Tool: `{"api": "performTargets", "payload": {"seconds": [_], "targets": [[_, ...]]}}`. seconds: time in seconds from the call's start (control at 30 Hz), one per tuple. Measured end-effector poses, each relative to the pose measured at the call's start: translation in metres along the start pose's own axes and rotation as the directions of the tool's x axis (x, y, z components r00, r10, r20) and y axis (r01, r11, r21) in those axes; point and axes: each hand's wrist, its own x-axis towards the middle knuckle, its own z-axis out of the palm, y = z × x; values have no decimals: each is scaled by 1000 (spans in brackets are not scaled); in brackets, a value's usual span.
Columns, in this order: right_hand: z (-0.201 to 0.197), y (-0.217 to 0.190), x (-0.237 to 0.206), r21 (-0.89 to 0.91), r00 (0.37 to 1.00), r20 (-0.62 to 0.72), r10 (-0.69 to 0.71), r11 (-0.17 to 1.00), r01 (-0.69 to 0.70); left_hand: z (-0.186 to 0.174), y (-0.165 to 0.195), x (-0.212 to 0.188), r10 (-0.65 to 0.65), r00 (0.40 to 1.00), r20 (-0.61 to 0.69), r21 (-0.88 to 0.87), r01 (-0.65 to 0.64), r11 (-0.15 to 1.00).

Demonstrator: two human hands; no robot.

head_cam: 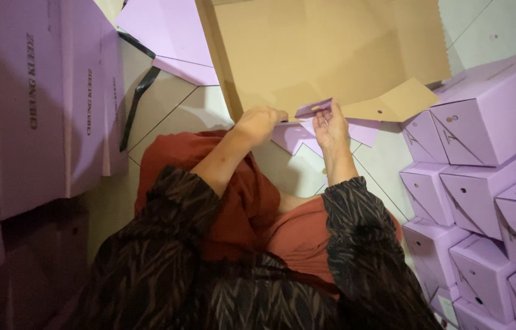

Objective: The person sits on the floor and folds flat pink cardboard boxes into shape, pressing the sides and tucking the tabs to form each box, then sets the finished box aside and picks up the next flat blank to fold.

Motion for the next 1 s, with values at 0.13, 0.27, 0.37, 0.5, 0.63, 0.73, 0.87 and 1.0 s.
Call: {"api": "performTargets", "payload": {"seconds": [0.13, 0.27, 0.37, 0.5, 0.63, 0.73, 0.87, 1.0], "targets": [[1, 5, -2, -49, 995, -77, -66, 997, 63, 1, 1, -2, -30, 998, 51, -1, 30, 1000], [-1, 7, -4, 23, 996, 45, -71, 997, 70, -1, 1, -5, -17, 994, -106, -14, 16, 1000], [-3, 4, -1, 34, 998, 21, -62, 998, 61, -8, 0, -13, -40, 976, -213, -51, 30, 998], [-3, -2, 2, 15, 1000, 4, -3, 1000, 3, -26, -2, -18, -101, 987, -124, -92, 90, 992], [-1, -2, -2, -105, 999, 43, -31, 994, 36, -36, -1, -19, -142, 990, 10, -44, 143, 989], [1, -3, -4, -173, 992, 84, -95, 979, 108, -34, -1, -16, -65, 997, 29, -3, 65, 998], [-2, -6, -3, -378, 956, 70, -285, 879, 290, -22, -6, -9, -19, 1000, 9, -29, 19, 999], [-10, -4, -6, -598, 829, 295, -475, 585, 548, -9, -8, 1, 34, 998, -49, -26, -35, 999]]}}
